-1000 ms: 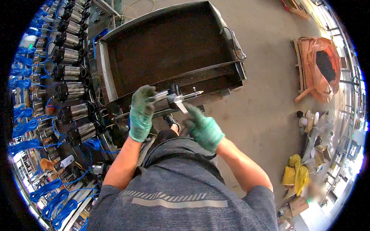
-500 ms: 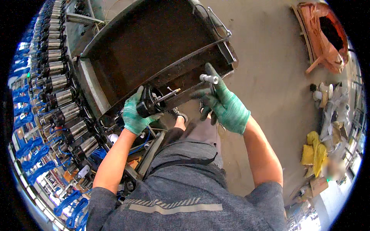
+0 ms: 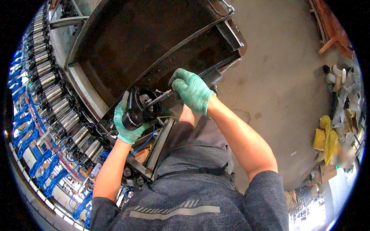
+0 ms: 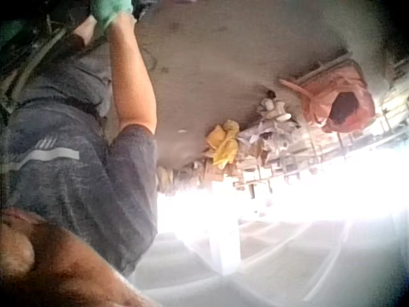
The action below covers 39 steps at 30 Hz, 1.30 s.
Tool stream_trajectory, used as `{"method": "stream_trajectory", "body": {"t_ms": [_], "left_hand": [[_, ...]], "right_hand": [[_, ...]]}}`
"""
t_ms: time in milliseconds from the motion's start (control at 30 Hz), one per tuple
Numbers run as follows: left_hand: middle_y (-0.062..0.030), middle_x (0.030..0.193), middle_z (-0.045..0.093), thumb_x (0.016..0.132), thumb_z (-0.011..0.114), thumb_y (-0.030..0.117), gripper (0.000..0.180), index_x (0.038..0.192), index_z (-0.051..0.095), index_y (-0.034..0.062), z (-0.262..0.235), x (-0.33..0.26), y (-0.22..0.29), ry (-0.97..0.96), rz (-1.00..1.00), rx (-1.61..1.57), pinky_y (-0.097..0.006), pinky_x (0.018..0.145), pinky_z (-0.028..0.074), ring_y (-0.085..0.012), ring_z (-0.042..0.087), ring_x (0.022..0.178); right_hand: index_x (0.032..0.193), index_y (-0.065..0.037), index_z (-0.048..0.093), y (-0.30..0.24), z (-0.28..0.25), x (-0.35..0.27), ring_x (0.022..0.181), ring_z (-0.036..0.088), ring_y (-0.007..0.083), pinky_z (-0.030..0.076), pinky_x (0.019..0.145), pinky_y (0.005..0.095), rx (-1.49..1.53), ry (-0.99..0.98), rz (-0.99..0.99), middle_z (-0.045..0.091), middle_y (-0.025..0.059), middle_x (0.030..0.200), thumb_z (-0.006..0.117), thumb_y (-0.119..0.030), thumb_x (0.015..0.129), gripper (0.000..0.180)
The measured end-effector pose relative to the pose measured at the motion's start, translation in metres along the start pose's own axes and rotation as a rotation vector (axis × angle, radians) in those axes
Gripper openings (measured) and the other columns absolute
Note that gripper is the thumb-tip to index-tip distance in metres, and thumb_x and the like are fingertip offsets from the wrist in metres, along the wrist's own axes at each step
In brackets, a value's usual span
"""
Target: The person assembles a cylindrical pump by connecting a blue hose and securing a black cap. They repeatedly test the assembly by pulling the rod and placing the unit into a metal tray. The person also handles a bundle of blue hoses and interacts briefly with a coworker.
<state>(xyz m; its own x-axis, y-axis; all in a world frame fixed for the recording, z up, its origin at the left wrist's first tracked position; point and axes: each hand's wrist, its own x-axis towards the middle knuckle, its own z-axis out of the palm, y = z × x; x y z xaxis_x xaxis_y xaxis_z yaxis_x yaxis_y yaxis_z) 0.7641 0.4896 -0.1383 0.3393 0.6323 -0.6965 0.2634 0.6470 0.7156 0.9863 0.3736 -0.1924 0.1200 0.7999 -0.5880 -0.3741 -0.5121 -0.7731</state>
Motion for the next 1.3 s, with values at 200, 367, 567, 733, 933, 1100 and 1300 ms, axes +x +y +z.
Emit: {"method": "stream_trajectory", "body": {"t_ms": [200,367,567,733,933,1100,1300], "left_hand": [[-0.0096,0.102,0.073,0.082,0.078,0.046,0.061,0.121,0.062,0.0017,-0.009,0.008,-0.007,-0.098,0.614,0.83,-0.039,0.075,0.06,-0.0262,0.073,0.086],[-0.0095,0.101,0.073,0.068,0.09,0.048,0.076,0.124,0.062,0.0031,-0.015,0.012,-0.002,-0.068,0.979,1.283,-0.037,0.073,0.057,-0.026,0.072,0.084],[-0.0076,0.098,0.074,0.069,0.089,0.047,0.076,0.126,0.061,0.005,-0.017,0.012,-0.01,-0.037,0.973,1.205,-0.039,0.073,0.056,-0.0279,0.072,0.082],[-0.0072,0.095,0.073,0.07,0.088,0.048,0.076,0.125,0.06,0.0043,-0.016,0.013,-0.01,-0.038,0.963,1.195,-0.039,0.073,0.056,-0.0281,0.071,0.08],[-0.0128,0.116,0.066,0.065,0.089,0.051,0.086,0.129,0.057,0.0041,-0.005,-0.008,0.008,-0.029,0.874,1.41,-0.044,0.091,0.052,-0.033,0.065,0.104],[-0.0183,0.138,0.051,0.06,0.092,0.051,0.095,0.133,0.054,0.0035,-0.015,-0.045,-0.027,0.263,0.802,1.075,-0.05,0.108,0.04,-0.0382,0.046,0.131],[-0.0085,0.096,0.071,0.095,0.07,0.022,0.03,0.115,0.066,0.0,0.035,-0.084,-0.006,0.384,0.436,0.533,-0.034,0.079,0.051,-0.0182,0.063,0.085]], "right_hand": [[0.092,-0.002,0.064,0.004,0.0,0.013,0.066,0.053,0.0096,0.043,0.056,0.0262,0.073,-0.081,-0.026,0.056,0.0014,0.076,0.048,-0.012,0.089,0.019],[0.088,-0.001,0.064,0.008,0.008,0.016,0.066,0.053,0.0098,0.044,0.057,0.0267,0.059,-0.035,-0.081,0.055,0.0027,0.073,0.046,-0.011,0.088,0.02],[0.091,0.001,0.063,0.008,0.01,0.018,0.076,0.059,0.0237,0.049,0.073,0.0371,-0.055,-0.039,-0.035,0.061,0.0143,0.077,0.048,-0.016,0.091,0.023],[0.095,0.0,0.061,0.008,0.008,0.018,0.077,0.06,0.025,0.05,0.074,0.0383,-0.07,-0.058,-0.022,0.063,0.0146,0.083,0.049,-0.015,0.091,0.02],[0.119,-0.004,0.052,-0.015,-0.037,-0.005,0.09,0.067,0.0304,0.054,0.08,0.0405,-0.293,0.016,-0.128,0.067,0.0178,0.093,0.058,-0.011,0.089,0.031],[0.127,-0.004,0.048,-0.072,-0.103,-0.025,0.095,0.067,0.0465,0.053,0.079,0.053,-1.083,0.363,0.033,0.07,0.0254,0.104,0.047,-0.011,0.102,0.027],[0.121,-0.004,0.06,-0.071,-0.138,0.033,0.098,0.067,0.0466,0.053,0.082,0.0564,-1.485,0.325,0.069,0.068,0.0277,0.11,0.043,-0.029,0.102,0.035]]}}
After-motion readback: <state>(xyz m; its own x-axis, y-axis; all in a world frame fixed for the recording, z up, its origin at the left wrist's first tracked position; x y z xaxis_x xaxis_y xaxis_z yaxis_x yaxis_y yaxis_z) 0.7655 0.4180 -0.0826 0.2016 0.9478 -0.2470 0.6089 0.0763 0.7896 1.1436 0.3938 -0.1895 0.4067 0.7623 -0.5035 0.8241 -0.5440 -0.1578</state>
